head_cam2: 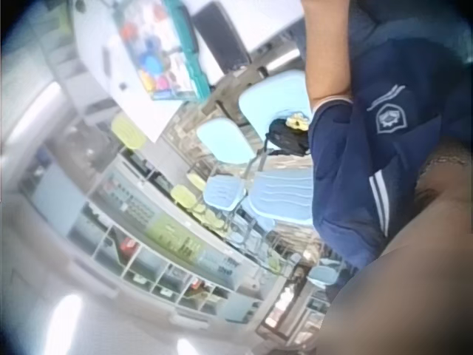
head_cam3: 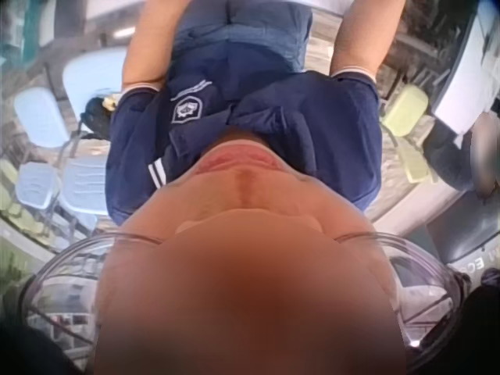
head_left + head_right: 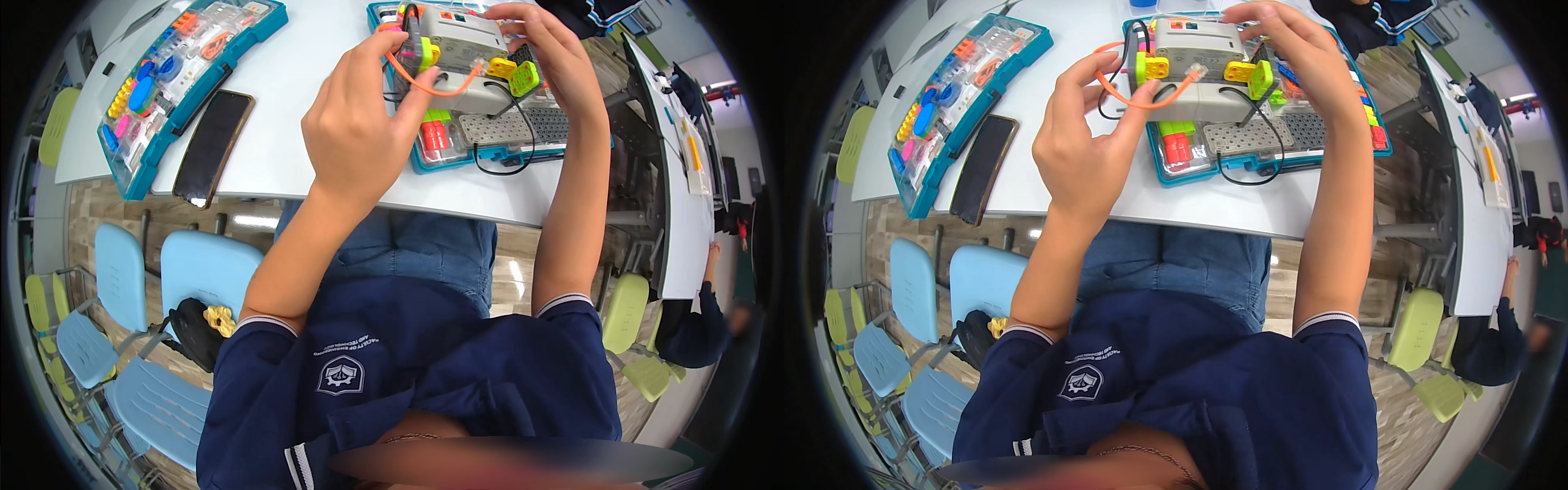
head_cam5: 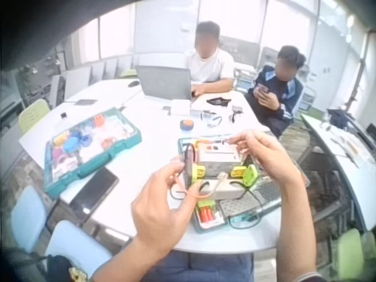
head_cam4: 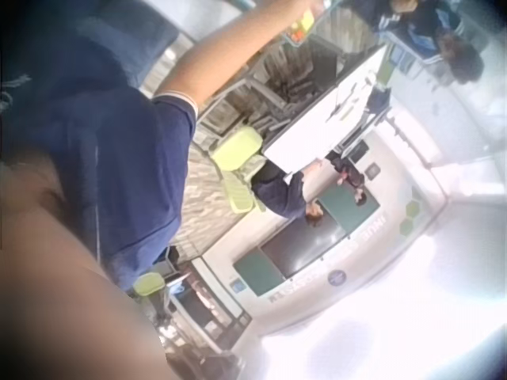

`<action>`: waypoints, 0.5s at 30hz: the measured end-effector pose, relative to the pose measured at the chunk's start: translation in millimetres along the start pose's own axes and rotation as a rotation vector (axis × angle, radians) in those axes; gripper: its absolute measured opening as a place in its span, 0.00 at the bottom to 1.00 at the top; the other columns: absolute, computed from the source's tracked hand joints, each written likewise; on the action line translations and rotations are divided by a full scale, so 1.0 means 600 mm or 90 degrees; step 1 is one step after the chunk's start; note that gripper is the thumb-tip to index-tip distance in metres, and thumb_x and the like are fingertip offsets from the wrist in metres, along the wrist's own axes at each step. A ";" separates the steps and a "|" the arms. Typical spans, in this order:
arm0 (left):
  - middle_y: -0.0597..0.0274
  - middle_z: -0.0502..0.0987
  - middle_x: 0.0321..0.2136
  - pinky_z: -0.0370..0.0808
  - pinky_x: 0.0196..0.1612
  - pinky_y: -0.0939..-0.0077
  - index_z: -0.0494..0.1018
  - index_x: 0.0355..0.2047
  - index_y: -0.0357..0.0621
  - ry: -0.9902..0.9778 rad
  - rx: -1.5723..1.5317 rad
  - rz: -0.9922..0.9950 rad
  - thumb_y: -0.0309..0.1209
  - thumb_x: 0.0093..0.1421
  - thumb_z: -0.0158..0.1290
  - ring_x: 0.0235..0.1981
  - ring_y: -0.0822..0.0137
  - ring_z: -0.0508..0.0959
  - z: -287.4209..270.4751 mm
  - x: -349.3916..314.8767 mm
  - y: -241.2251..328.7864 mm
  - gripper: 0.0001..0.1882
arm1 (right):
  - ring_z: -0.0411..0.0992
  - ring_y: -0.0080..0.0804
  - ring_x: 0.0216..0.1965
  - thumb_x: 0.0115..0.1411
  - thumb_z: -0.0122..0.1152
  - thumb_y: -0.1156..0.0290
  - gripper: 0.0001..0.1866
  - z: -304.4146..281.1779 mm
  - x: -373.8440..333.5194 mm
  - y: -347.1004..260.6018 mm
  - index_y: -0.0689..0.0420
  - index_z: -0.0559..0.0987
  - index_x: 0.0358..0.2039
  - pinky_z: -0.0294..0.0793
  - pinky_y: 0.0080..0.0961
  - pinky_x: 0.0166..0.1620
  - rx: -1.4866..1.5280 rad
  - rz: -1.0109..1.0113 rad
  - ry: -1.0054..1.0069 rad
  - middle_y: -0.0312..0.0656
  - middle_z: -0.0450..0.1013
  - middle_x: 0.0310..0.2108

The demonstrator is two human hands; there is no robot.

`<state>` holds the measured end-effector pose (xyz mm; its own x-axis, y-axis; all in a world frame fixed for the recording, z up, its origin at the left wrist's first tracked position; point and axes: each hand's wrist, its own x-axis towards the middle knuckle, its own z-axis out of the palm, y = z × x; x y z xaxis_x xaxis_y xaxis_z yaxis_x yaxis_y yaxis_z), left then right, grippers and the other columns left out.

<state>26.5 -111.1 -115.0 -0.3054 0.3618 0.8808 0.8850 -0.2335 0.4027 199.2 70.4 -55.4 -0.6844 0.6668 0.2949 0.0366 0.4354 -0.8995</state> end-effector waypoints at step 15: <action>0.49 0.83 0.45 0.83 0.35 0.80 0.69 0.51 0.35 -0.012 -0.113 -0.089 0.19 0.60 0.62 0.35 0.68 0.87 0.002 0.035 -0.014 0.20 | 0.73 0.18 0.36 0.68 0.65 0.65 0.14 0.008 -0.032 -0.024 0.61 0.80 0.48 0.73 0.18 0.40 -0.070 0.018 0.149 0.34 0.78 0.36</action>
<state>13.1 -100.5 -100.5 -0.4119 0.4184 0.8095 0.7585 -0.3349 0.5591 208.2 48.2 -49.7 -0.4957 0.7960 0.3474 0.1411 0.4685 -0.8721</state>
